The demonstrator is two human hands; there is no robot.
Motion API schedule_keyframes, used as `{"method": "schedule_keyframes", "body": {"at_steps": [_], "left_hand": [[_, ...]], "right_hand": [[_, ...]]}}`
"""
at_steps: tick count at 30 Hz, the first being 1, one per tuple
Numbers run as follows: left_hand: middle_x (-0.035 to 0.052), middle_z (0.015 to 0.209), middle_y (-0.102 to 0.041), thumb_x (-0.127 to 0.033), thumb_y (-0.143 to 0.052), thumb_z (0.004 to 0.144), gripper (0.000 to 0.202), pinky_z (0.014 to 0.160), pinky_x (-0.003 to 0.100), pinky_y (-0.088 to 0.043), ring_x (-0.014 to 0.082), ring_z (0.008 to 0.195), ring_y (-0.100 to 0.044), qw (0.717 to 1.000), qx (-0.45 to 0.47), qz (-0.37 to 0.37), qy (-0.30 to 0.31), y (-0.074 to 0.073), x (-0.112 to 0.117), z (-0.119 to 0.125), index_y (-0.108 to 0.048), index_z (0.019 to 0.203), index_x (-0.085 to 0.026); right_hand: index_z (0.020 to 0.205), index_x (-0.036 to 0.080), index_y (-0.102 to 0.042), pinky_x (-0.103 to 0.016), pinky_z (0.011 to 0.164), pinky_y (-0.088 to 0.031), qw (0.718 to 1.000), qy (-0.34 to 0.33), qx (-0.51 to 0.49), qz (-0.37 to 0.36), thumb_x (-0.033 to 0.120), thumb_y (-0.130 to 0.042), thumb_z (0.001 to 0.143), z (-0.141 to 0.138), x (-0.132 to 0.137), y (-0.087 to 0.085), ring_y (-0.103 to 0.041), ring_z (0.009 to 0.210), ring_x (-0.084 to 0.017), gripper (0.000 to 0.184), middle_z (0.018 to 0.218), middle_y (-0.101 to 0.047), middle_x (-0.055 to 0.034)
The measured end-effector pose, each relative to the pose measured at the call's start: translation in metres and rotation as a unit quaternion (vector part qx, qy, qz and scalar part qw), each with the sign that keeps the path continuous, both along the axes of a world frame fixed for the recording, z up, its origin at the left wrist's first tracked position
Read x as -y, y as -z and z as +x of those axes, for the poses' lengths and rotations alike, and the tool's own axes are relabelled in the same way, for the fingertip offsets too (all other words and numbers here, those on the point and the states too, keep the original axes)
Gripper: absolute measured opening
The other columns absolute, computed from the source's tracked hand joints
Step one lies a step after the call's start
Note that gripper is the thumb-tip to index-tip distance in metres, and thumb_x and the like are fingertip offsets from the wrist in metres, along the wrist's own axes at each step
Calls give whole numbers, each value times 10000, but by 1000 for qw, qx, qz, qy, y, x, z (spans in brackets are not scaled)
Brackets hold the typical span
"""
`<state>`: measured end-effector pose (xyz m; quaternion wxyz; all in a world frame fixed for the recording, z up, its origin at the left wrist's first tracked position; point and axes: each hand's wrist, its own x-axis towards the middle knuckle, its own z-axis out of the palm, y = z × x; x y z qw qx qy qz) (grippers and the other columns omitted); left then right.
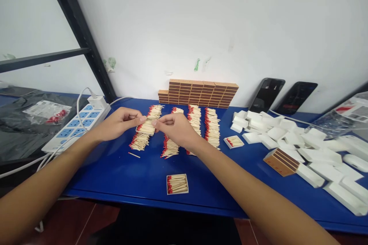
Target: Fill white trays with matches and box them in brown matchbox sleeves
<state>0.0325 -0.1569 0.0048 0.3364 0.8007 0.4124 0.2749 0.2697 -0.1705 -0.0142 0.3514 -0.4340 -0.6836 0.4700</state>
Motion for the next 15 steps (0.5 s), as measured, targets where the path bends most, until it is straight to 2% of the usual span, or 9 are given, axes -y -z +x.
{"method": "schedule_keyframes", "body": {"at_steps": [2,3,5,7,10,12,15], "left_hand": [[-42,619,-340,-637,-505,1007,576,562,291,-238,113,587,-305,998,3,47,-38,0,-1,0,-473,653,-184],[-37,619,-381,-631,-469,1025,573,568,291,-256,116,585,-336,994,-1,82,-66,0,-1,-1,-491,669,-183],[-18,679,-515,-607,-463,1039,516,607,289,-317,129,619,-429,978,-28,164,-123,2,-3,-4,-600,791,-175],[9,813,-626,-602,-545,1008,440,679,297,-382,152,701,-520,957,-74,236,-152,4,-6,-8,-674,998,-181],[38,925,-660,-602,-657,942,443,769,322,-433,192,807,-587,936,-135,296,-135,6,-9,-13,-673,1104,-190],[40,930,-659,-569,-680,936,408,794,336,-444,209,843,-606,931,-157,307,-118,7,-10,-15,-670,1097,-195],[39,927,-659,-492,-672,963,334,816,352,-455,230,897,-619,929,-171,311,-109,9,-11,-16,-664,1126,-200]], "right_hand": [[780,185,-776,-269,448,-205,1000,2,4,-2,592,-768,849,-3,-10,-3,-304,449,-78,413,483,-460,63],[778,184,-778,-270,448,-216,1000,5,9,4,579,-762,858,-5,-16,-4,-306,448,-78,404,483,-466,61],[780,183,-787,-272,470,-299,999,13,20,29,533,-746,883,-8,-28,-6,-374,461,-83,367,538,-580,25],[779,183,-793,-286,553,-425,997,28,31,64,481,-736,901,-13,-38,-7,-515,528,-105,327,673,-720,-30],[792,174,-793,-316,693,-529,992,52,44,105,429,-772,874,-18,-50,-3,-691,713,-174,269,819,-801,-81],[812,164,-796,-324,713,-546,989,62,52,123,417,-801,848,-19,-53,2,-726,778,-210,255,825,-805,-90],[828,169,-805,-316,696,-540,985,56,63,152,407,-794,857,-18,-52,8,-726,769,-209,240,819,-803,-79]]}}
